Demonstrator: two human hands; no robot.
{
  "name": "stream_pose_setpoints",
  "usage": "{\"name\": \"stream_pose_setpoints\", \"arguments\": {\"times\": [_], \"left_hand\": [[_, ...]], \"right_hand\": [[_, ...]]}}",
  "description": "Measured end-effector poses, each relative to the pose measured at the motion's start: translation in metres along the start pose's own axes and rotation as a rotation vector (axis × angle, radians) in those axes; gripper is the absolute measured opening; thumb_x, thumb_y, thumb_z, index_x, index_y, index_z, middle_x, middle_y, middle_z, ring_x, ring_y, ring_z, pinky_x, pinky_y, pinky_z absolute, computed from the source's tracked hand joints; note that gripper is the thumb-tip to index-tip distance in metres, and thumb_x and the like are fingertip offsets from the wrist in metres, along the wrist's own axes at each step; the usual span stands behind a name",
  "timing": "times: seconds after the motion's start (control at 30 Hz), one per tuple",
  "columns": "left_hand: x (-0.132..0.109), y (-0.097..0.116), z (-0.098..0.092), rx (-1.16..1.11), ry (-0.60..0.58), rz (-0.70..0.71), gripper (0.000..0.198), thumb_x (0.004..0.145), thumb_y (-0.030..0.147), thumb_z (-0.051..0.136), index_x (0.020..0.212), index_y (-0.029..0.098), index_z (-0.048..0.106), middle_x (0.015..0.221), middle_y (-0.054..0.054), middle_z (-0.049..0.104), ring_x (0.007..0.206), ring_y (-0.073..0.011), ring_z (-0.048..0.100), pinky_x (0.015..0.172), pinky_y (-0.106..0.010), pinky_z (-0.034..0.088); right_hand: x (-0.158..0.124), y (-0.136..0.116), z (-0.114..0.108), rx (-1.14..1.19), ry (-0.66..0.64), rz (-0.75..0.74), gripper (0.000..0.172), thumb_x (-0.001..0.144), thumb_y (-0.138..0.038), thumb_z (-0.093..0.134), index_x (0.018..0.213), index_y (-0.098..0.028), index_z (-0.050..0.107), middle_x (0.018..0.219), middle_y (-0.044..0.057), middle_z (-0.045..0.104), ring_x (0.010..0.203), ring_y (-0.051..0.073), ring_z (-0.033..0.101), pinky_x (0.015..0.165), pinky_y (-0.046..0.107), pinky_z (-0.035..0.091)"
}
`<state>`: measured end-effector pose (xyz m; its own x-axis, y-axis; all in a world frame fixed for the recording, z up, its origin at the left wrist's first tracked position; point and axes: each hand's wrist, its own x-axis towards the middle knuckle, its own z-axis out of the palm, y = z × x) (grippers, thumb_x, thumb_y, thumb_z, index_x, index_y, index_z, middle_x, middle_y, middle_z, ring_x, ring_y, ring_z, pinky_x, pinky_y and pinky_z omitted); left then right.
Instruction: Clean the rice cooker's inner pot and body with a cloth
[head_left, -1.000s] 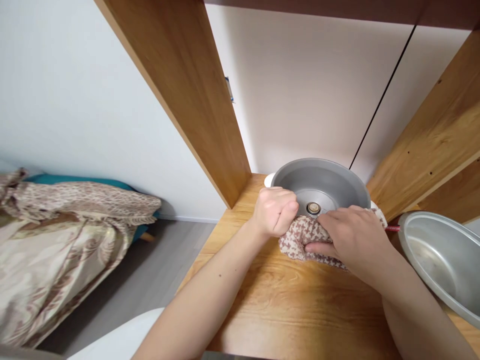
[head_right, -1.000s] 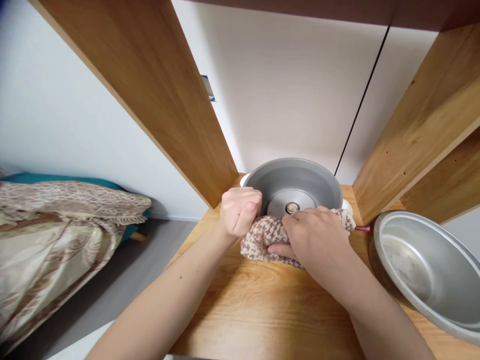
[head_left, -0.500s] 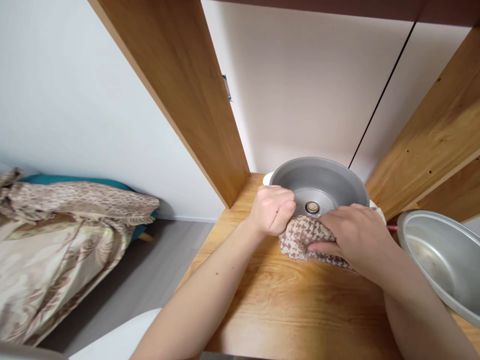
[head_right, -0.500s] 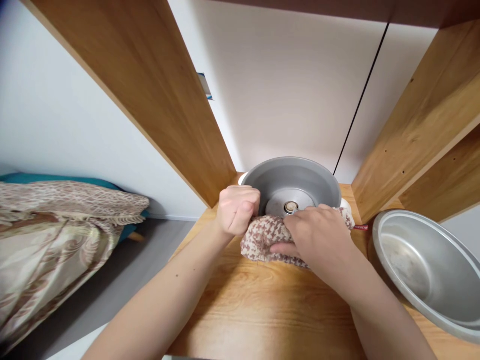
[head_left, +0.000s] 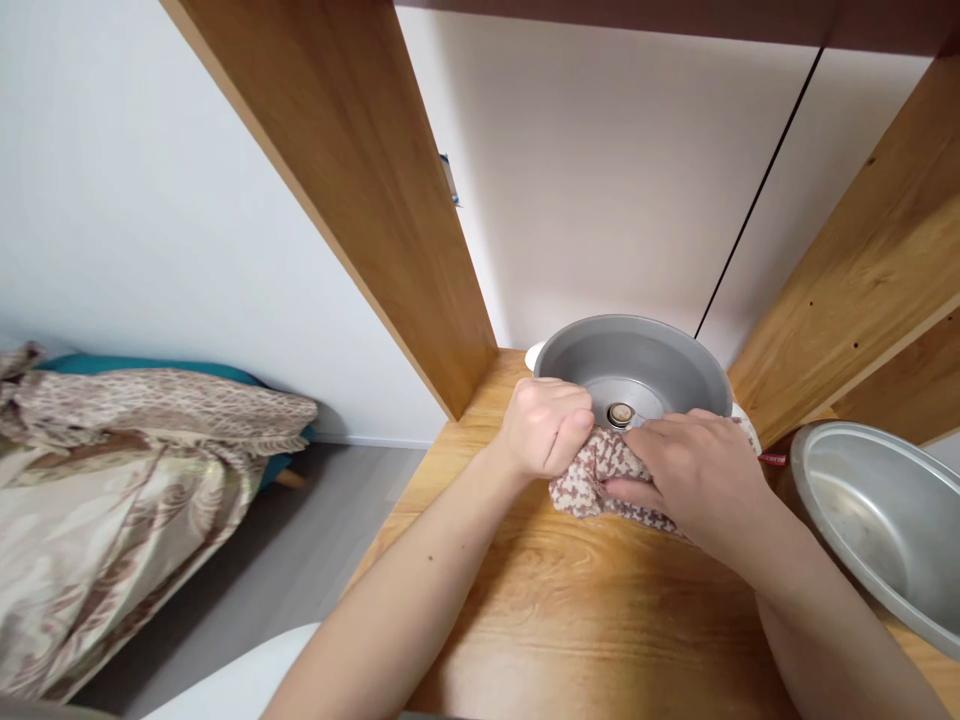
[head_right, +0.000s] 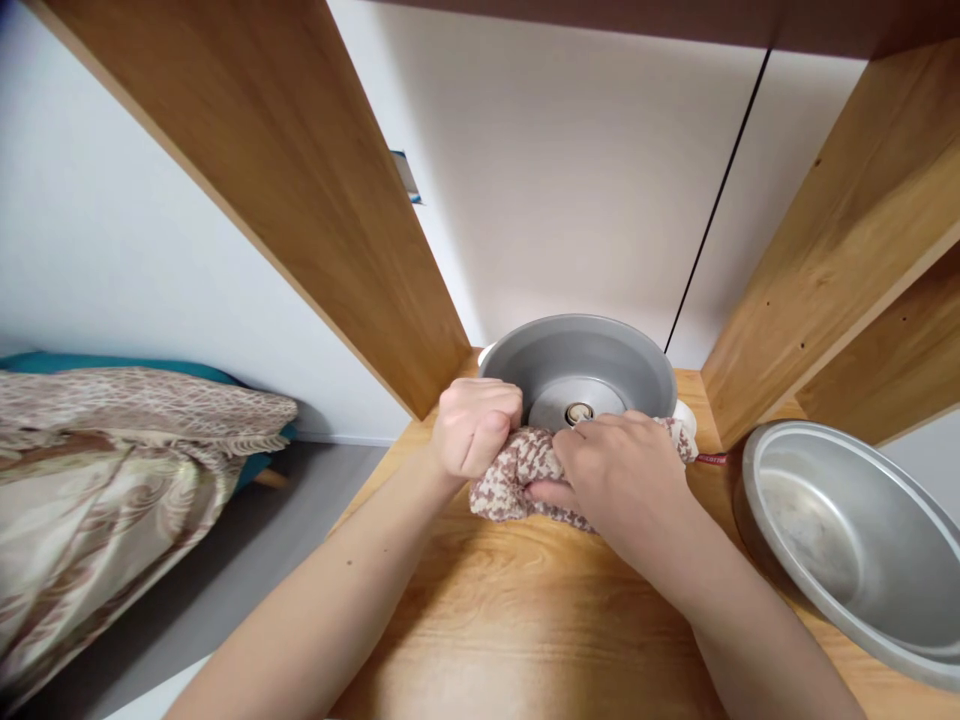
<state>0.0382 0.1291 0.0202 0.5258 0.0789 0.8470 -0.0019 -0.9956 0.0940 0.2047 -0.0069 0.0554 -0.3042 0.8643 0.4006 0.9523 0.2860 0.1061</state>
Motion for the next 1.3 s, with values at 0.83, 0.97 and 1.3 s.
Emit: {"name": "stream_pose_setpoints", "arguments": {"times": [0.83, 0.97, 1.3], "left_hand": [[0.002, 0.009, 0.004, 0.022, 0.046, -0.025, 0.059, 0.109, 0.051, 0.015, 0.058, 0.024, 0.030, 0.048, 0.003, 0.035, 0.045, -0.0142, 0.031, 0.046, -0.031, 0.024], [0.002, 0.006, 0.003, -0.010, 0.044, 0.004, 0.061, 0.110, 0.048, 0.016, 0.057, 0.024, 0.033, 0.048, 0.003, 0.034, 0.045, -0.0134, 0.031, 0.046, -0.031, 0.024], [0.002, 0.011, 0.007, 0.083, 0.092, -0.020, 0.058, 0.109, 0.045, 0.018, 0.057, 0.024, 0.031, 0.048, 0.003, 0.034, 0.045, -0.0131, 0.029, 0.046, -0.031, 0.025]], "right_hand": [[-0.001, -0.001, 0.006, 0.027, 0.023, -0.008, 0.037, 0.080, -0.044, 0.087, 0.070, -0.020, 0.062, 0.063, -0.001, 0.067, 0.056, 0.017, 0.058, 0.059, 0.032, 0.024], [-0.001, 0.007, -0.003, 0.074, -0.038, -0.021, 0.039, 0.082, -0.050, 0.085, 0.071, -0.021, 0.061, 0.064, -0.002, 0.066, 0.055, 0.017, 0.057, 0.058, 0.030, 0.023], [0.000, -0.006, 0.007, -0.010, 0.105, -0.016, 0.039, 0.069, -0.038, 0.096, 0.069, -0.020, 0.061, 0.062, -0.001, 0.067, 0.056, 0.017, 0.059, 0.059, 0.032, 0.024]]}}
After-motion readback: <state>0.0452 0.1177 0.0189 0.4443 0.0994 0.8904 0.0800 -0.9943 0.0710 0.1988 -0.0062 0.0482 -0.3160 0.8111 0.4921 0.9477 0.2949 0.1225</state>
